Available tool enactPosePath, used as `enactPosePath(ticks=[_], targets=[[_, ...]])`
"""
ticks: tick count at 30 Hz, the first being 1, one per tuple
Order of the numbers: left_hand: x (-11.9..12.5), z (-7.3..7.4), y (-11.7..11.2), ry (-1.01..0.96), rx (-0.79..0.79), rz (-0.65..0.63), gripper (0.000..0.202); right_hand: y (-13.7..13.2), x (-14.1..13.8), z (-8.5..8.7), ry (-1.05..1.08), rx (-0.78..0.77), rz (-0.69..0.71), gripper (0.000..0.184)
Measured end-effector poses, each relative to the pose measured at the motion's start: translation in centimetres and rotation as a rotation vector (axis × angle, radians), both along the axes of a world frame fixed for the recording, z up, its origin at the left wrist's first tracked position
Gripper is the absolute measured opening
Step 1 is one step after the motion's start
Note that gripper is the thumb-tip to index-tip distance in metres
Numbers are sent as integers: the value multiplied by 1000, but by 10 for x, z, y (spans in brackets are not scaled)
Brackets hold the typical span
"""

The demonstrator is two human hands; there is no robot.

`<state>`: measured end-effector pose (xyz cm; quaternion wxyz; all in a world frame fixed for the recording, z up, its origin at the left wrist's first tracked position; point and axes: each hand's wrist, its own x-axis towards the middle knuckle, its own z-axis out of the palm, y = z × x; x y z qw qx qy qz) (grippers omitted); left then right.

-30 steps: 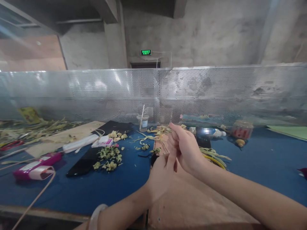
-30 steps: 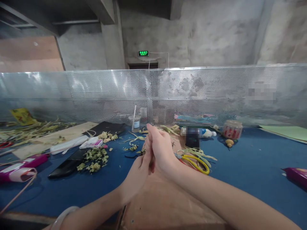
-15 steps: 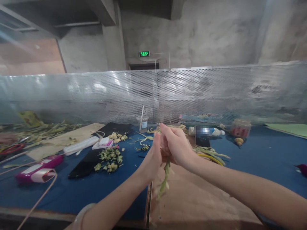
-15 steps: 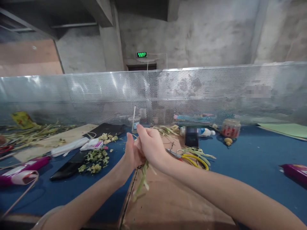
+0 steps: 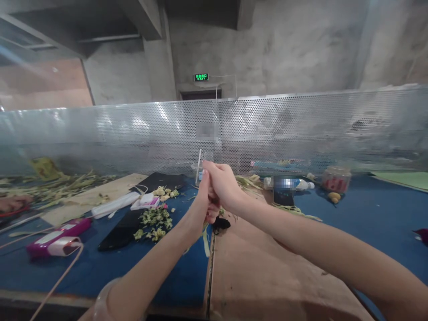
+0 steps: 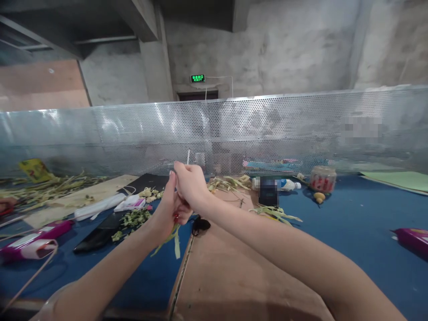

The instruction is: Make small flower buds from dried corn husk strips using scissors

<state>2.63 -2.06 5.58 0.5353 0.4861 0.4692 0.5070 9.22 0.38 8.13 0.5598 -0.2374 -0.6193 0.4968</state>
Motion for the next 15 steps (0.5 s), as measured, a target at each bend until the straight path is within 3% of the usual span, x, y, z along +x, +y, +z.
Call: enactPosePath(ticks=[3,5,8,10,13,15], targets=[[-11,-6,3,25,83,-2,60,-1,1,13,-48,60,88,38],[-20,-12,5,3,199,3,55,3,8,24,-69,245,81,38],[-35,-19,10,38,261,127,46,19,20,28,-221,596,-149,26],[-42,-24,13,70,267,215,41,33,25,13,-599,725,-289,20],[-46,-30,15,207,278,245,36,47,26,-28,-1263,697,-189,14],[-45,-33,15,362,301,246,31,50,23,-53,-1410,708,-174,12]])
